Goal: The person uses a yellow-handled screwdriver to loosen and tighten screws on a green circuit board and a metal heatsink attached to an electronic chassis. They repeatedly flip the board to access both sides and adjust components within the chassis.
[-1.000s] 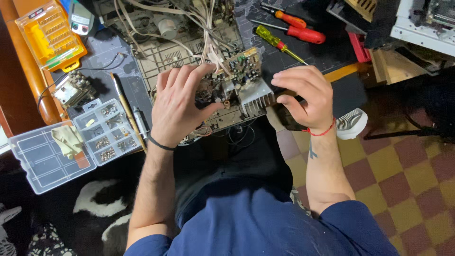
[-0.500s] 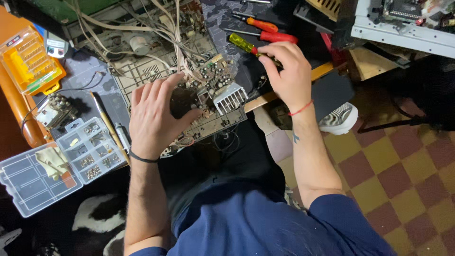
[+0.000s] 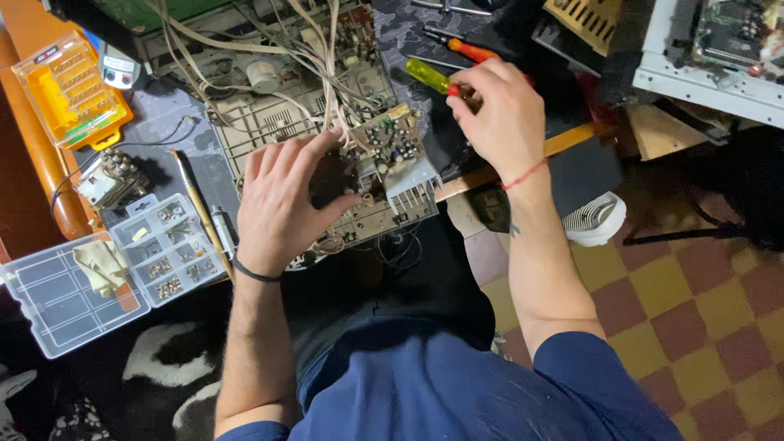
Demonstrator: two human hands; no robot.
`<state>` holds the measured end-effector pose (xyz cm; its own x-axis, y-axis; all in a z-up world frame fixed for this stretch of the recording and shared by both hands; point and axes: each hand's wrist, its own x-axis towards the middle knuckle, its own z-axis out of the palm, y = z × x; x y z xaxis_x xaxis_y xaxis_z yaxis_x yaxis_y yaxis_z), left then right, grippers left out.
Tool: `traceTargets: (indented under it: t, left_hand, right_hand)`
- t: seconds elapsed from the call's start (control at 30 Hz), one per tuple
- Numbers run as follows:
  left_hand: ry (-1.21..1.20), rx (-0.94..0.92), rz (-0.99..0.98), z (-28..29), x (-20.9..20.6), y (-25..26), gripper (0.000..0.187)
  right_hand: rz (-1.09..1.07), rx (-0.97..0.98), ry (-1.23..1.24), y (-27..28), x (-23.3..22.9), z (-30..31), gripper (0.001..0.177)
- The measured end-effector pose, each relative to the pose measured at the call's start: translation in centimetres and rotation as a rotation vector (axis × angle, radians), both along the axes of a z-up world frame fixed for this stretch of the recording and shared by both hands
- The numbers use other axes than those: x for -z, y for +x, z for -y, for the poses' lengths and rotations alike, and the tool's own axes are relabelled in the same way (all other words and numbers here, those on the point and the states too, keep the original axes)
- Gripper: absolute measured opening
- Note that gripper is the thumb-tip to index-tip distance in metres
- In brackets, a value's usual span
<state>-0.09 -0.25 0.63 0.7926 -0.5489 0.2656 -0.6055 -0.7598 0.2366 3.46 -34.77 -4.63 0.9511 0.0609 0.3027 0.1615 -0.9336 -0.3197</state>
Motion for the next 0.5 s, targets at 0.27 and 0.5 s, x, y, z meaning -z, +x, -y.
traceTargets:
  t: [0.27,0.5]
  left_hand:
    - [0.048,0.041,-0.004,0.1,0.3,0.2,0.084]
    - [0.02,0.098,0.008,0.5,0.3,0.5,0.085]
  right_hand:
    - [0.316,-0.315,0.973,-4.2,-4.4,-3.2,0.027]
    - [0.181,-0.5,1.295,-3.9,-2.5,-5.1,0.025]
